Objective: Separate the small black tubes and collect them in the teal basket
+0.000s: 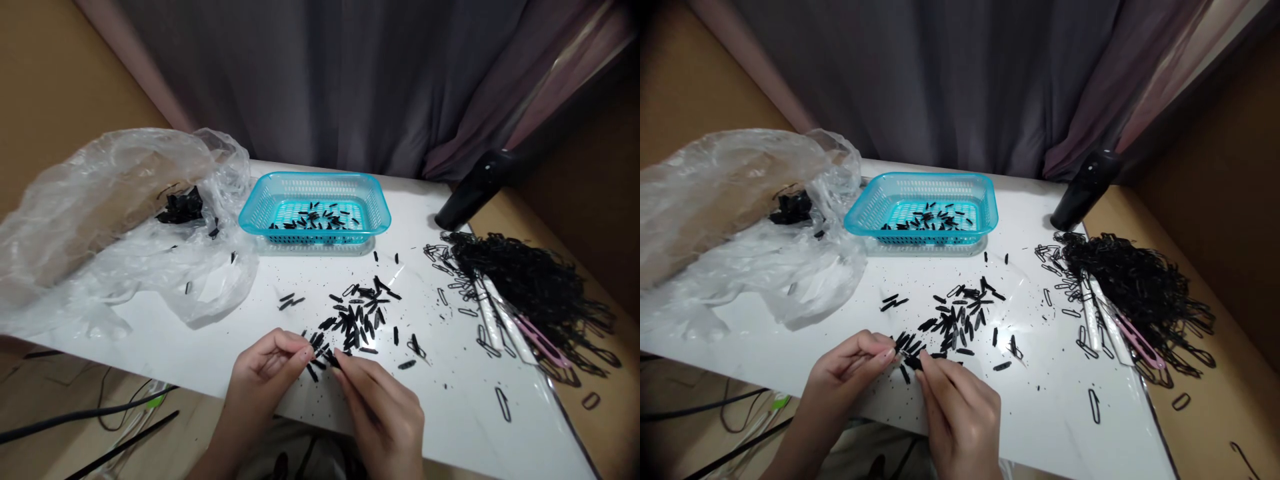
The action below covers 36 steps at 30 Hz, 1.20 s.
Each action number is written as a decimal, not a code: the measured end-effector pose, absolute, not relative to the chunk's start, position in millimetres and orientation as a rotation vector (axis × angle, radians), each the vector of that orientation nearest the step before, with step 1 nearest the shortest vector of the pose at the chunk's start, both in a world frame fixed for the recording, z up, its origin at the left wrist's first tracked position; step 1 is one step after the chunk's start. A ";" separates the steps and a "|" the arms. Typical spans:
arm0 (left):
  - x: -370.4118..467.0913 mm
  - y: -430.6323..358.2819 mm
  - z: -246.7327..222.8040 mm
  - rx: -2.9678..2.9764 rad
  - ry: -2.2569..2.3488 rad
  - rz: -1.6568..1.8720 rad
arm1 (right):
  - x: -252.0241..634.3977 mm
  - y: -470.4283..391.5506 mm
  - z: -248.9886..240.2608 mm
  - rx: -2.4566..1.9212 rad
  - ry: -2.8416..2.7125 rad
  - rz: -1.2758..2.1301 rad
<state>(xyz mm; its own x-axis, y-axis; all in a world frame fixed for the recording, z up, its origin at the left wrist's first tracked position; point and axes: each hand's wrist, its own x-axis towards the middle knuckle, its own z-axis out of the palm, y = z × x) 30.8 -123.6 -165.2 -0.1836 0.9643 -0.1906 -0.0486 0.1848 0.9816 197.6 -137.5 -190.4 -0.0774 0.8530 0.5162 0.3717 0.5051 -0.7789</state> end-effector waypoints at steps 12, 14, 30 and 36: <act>30.5 -121.4 -163.4 0.986 1.333 1.239 | 203.4 -139.2 -191.7 -0.963 -1.716 0.664; 30.5 -121.7 -162.7 0.988 1.335 1.233 | 203.5 -139.5 -192.0 -0.962 -1.716 0.686; 28.3 -127.2 -163.9 0.871 1.441 1.155 | 198.9 -141.3 -194.3 -1.064 -1.605 0.487; 29.4 -128.4 -169.0 0.831 1.448 1.157 | 197.4 -140.4 -188.3 -1.041 -1.632 0.565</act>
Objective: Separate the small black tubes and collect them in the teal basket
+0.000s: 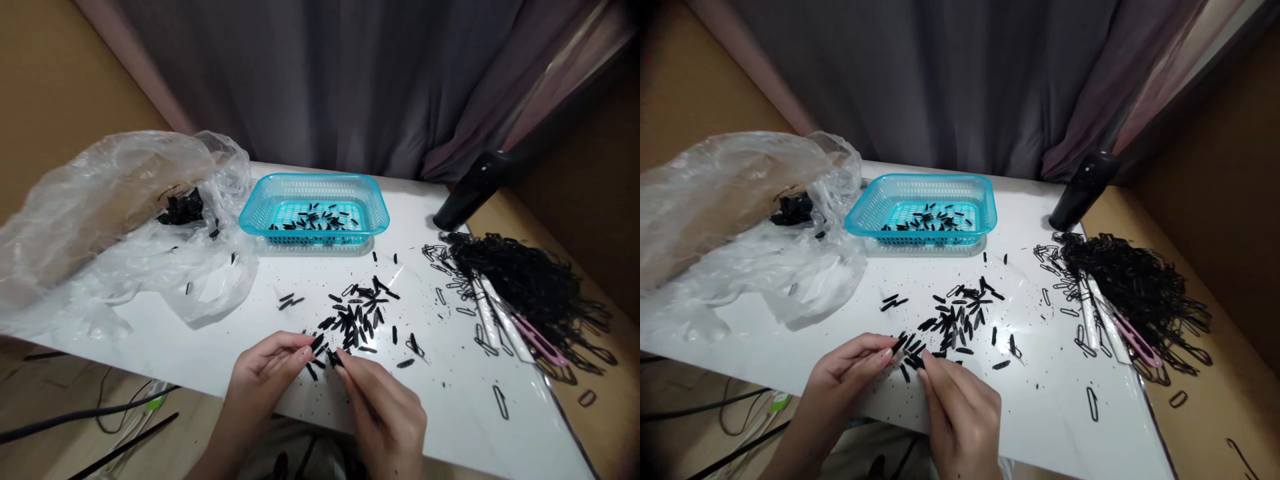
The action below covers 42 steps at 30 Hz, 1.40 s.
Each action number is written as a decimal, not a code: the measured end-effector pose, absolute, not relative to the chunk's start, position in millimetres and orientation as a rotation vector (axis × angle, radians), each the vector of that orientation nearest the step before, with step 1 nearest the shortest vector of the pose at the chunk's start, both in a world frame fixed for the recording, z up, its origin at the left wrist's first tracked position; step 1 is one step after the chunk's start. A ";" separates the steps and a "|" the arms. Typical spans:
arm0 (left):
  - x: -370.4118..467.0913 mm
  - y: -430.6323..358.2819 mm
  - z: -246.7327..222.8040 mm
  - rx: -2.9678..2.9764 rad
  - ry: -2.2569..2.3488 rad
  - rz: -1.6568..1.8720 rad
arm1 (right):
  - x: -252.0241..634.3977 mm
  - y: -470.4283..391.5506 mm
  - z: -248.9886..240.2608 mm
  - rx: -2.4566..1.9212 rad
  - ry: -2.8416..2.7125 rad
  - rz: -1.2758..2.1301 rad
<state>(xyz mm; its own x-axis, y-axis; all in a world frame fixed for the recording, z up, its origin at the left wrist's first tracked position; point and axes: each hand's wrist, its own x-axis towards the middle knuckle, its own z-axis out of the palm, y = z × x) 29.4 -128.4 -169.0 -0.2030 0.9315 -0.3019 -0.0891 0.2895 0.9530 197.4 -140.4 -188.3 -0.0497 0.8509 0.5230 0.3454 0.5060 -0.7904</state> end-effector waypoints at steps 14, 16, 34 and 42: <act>30.6 -123.3 -164.0 0.968 1.460 1.226 | 197.4 -139.2 -192.6 -1.076 -1.666 0.529; 30.7 -123.3 -163.8 1.000 1.465 1.251 | 197.1 -138.0 -191.8 -1.073 -1.680 0.491; 33.8 -128.1 -170.3 1.187 1.457 1.359 | 197.4 -140.8 -197.4 -1.078 -1.687 0.475; 33.6 -125.0 -168.1 1.045 1.449 1.294 | 196.9 -140.4 -196.2 -1.068 -1.671 0.493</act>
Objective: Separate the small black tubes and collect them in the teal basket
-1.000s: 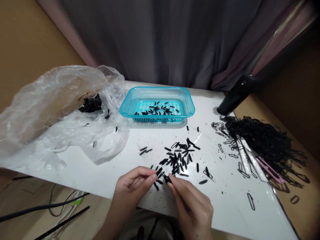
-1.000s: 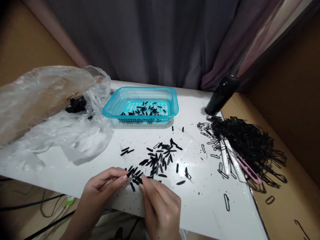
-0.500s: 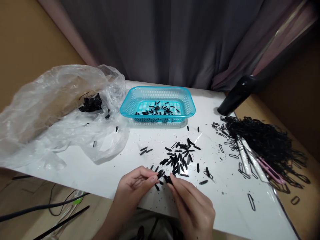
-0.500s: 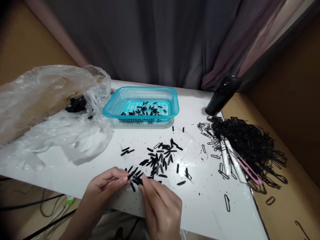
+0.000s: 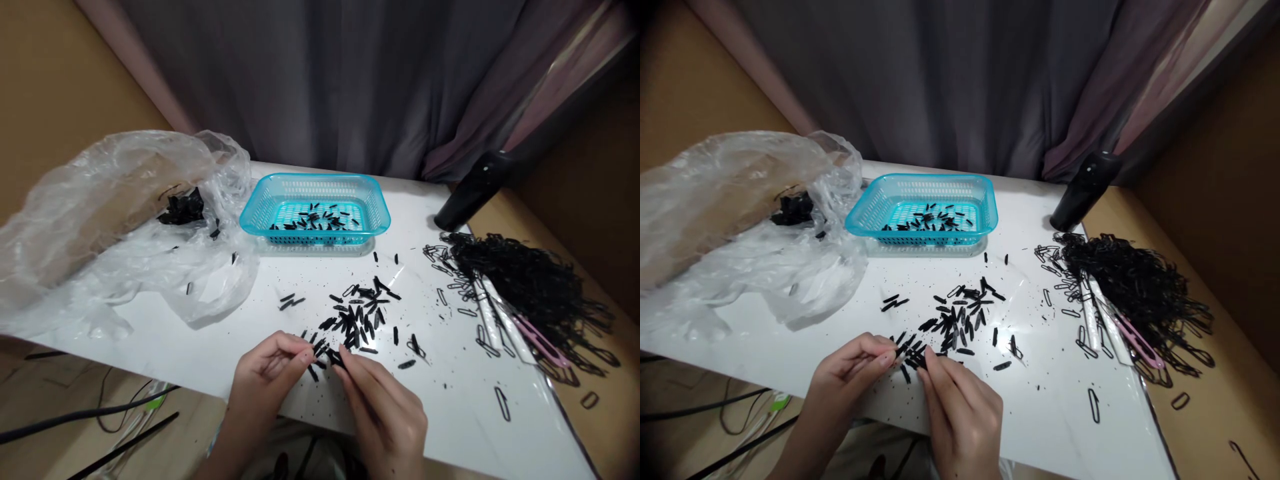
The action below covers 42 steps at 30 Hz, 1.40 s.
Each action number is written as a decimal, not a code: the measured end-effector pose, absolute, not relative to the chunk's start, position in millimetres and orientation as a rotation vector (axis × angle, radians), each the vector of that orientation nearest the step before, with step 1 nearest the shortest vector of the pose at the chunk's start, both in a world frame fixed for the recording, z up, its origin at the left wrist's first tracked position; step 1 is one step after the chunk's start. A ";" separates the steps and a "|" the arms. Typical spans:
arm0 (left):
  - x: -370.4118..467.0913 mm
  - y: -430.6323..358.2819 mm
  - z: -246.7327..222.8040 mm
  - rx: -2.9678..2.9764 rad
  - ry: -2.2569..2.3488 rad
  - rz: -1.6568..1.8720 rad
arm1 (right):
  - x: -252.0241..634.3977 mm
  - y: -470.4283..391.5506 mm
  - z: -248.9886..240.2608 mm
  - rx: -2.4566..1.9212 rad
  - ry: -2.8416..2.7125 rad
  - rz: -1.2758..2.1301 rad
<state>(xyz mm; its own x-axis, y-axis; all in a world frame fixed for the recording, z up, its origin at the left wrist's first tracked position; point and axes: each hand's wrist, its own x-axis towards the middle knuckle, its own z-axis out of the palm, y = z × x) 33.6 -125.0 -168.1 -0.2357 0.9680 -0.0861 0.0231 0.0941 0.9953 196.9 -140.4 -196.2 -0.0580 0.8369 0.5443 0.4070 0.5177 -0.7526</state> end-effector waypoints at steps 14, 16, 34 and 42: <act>35.8 -128.3 -169.7 1.829 1.618 1.315 | 196.8 -138.9 -193.3 -1.068 -1.700 0.464; 37.3 -127.3 -168.8 1.947 1.602 1.356 | 196.5 -138.6 -193.0 -1.067 -1.707 0.457; 37.4 -127.2 -177.5 1.767 1.625 1.321 | 196.3 -136.8 -196.0 -1.101 -1.715 0.424; 36.2 -125.4 -177.6 1.665 1.647 1.260 | 196.4 -138.4 -195.0 -1.104 -1.719 0.441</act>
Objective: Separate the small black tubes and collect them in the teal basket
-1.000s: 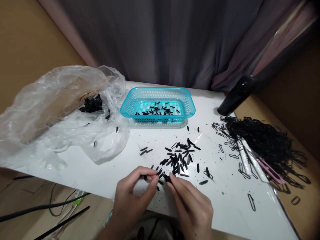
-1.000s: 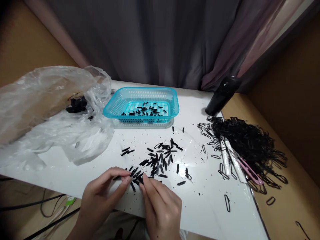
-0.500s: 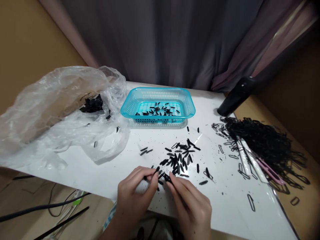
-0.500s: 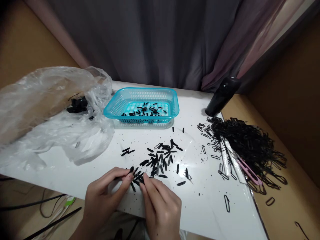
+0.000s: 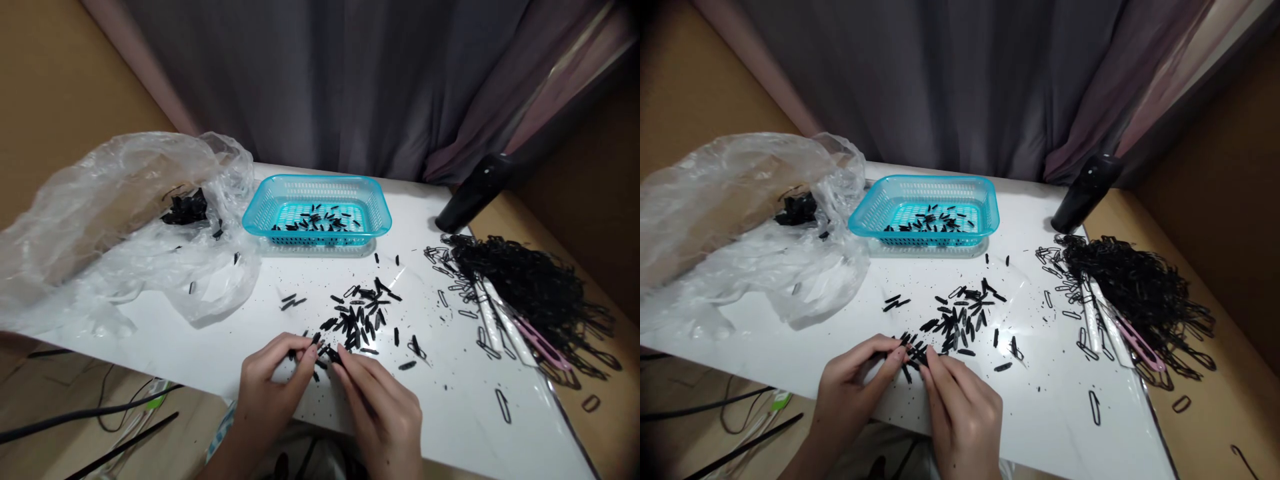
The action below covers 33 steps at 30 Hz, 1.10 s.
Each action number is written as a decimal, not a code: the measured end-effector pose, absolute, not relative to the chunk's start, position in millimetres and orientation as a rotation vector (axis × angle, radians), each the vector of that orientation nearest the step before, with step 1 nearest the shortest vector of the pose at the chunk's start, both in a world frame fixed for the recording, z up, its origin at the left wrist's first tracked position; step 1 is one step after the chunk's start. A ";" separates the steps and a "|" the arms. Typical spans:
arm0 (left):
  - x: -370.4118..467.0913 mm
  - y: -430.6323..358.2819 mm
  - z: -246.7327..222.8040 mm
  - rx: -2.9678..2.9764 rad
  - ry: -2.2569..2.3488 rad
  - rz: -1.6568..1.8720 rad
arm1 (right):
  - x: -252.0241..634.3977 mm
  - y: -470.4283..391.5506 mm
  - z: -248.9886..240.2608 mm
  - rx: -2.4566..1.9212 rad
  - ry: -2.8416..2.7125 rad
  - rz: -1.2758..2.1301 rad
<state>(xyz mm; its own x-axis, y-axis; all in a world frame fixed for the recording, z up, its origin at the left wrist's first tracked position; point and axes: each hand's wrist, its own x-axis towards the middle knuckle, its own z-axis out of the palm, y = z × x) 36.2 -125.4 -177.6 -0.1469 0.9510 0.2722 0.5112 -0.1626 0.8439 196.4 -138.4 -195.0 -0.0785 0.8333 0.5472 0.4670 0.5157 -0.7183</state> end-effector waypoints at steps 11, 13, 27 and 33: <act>36.7 -124.4 -176.0 1.879 1.617 1.304 | 195.3 -136.1 -193.6 -1.113 -1.711 0.439; 36.7 -124.3 -175.8 1.883 1.610 1.322 | 194.8 -136.2 -192.8 -1.114 -1.708 0.446; 36.4 -123.6 -175.2 1.857 1.616 1.288 | 193.9 -135.7 -190.3 -1.134 -1.690 0.467; 36.6 -124.0 -175.0 1.903 1.615 1.299 | 194.2 -136.8 -193.4 -1.134 -1.688 0.466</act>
<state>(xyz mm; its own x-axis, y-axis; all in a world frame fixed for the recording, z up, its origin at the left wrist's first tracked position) 36.6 -124.0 -175.0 -0.0563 0.9043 0.4231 0.6074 -0.3053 0.7334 194.2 -136.8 -193.4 -0.0524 0.8509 0.5228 0.4620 0.4847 -0.7427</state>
